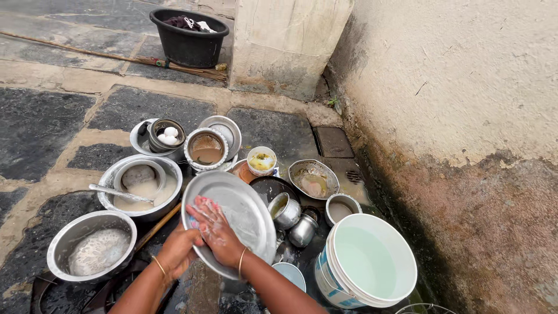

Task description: The person washes a variety of dishes and cooking utensils by hand using a cloth and soapy water, then rinses them with water from a hose and places them into a wire basket.

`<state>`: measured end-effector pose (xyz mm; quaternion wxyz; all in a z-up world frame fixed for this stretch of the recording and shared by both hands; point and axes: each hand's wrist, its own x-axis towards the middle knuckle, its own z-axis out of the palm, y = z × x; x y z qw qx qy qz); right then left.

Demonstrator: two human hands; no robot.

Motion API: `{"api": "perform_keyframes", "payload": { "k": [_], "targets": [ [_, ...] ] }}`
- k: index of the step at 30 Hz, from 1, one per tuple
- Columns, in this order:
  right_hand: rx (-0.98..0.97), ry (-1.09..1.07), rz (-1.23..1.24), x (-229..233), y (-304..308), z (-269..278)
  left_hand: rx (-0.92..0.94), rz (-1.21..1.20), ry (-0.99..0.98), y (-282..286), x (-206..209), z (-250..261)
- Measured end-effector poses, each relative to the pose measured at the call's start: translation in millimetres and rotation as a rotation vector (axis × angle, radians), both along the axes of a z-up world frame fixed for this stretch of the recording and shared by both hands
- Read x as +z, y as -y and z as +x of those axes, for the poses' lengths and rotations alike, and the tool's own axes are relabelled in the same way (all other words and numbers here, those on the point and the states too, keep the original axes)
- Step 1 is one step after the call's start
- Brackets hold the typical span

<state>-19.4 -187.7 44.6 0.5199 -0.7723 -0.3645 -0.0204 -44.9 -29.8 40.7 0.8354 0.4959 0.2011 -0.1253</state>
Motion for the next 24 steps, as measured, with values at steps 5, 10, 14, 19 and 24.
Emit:
{"api": "perform_keyframes", "payload": {
  "k": [5,10,14,19,24],
  "targets": [
    [-0.732,0.201,-0.268,-50,43,64,-0.28,0.451,0.233,40,-41,-26],
    [-0.48,0.136,-0.189,-92,26,52,0.091,0.543,0.678,7,18,15],
    [-0.121,0.199,0.029,-78,-5,18,0.081,0.647,0.743,12,14,23],
    [-0.749,-0.088,-0.411,-55,42,79,-0.152,0.593,0.566,25,-24,12],
    [-0.331,0.163,0.133,-32,8,36,-0.275,0.569,0.691,31,-10,16]
  ]
}}
